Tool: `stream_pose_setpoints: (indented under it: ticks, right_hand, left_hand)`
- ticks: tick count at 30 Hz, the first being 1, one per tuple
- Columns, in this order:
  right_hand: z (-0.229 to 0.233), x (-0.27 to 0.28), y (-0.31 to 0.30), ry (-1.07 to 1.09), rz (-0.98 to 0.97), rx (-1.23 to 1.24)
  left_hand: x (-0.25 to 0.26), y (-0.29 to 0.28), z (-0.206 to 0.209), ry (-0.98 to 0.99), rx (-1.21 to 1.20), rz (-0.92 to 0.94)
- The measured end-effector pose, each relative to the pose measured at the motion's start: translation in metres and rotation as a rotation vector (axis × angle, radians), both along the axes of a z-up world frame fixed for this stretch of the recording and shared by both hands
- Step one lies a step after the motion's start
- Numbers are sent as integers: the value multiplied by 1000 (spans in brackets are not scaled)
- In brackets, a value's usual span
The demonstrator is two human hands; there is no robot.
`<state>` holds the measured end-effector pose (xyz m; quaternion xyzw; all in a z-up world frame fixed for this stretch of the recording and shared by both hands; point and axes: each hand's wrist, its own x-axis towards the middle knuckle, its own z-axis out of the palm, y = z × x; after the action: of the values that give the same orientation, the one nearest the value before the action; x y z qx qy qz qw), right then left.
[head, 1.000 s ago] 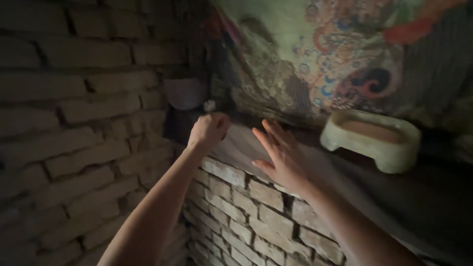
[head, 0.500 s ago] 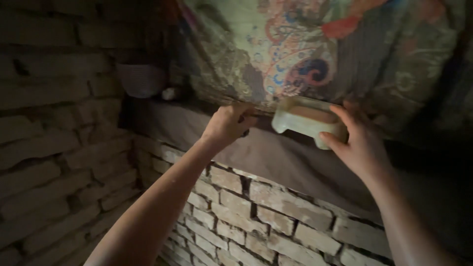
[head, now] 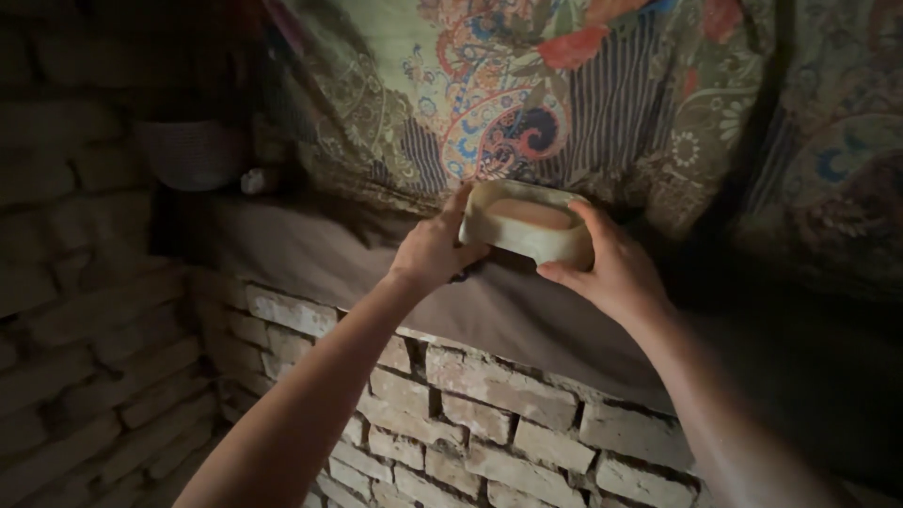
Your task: Organizing toiletries and wiping down a shelf in a rustic room.
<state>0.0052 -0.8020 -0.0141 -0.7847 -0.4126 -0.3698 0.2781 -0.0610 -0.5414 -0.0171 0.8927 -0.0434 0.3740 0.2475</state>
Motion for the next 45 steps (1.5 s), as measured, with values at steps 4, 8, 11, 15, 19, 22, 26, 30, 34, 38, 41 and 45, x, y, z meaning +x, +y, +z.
stream_pose_setpoints:
  ticks: [4, 8, 11, 15, 19, 22, 26, 30, 34, 38, 41, 45]
  right_hand:
    - [6, 0, 8, 94, -132, -58]
    - [11, -6, 10, 138, -191, -34]
    - [14, -3, 10, 79, -168, -15]
    - [25, -19, 17, 73, -163, 3]
    - [38, -38, 37, 73, -122, -6]
    - [46, -50, 58, 157, -74, -17]
    - [51, -57, 90, 181, -26, -48]
    - [55, -75, 112, 285, -74, -108]
    - [51, -68, 115, 276, -76, -124]
    - [55, -48, 99, 273, -36, -146]
    - [63, -20, 93, 275, 84, -78]
    - [70, 29, 100, 273, 156, -34]
  left_hand:
    - [9, 0, -7, -56, 71, 18]
    - [9, -1, -10, -94, 70, 19]
    - [-3, -4, -3, -97, 84, 51]
    - [-24, 4, 8, -101, 104, 81]
    - [-55, 21, 26, -89, 93, 60]
    - [-72, 45, 32, 1, 76, 133]
    - [-87, 81, 33, -183, 171, 87]
    - [-107, 89, 37, -72, 137, 120]
    - [-104, 94, 35, -87, 243, 166]
    - [-106, 99, 34, -93, 216, 110]
    - [-108, 102, 31, -116, 202, 58]
    - [-113, 107, 32, -174, 198, -57]
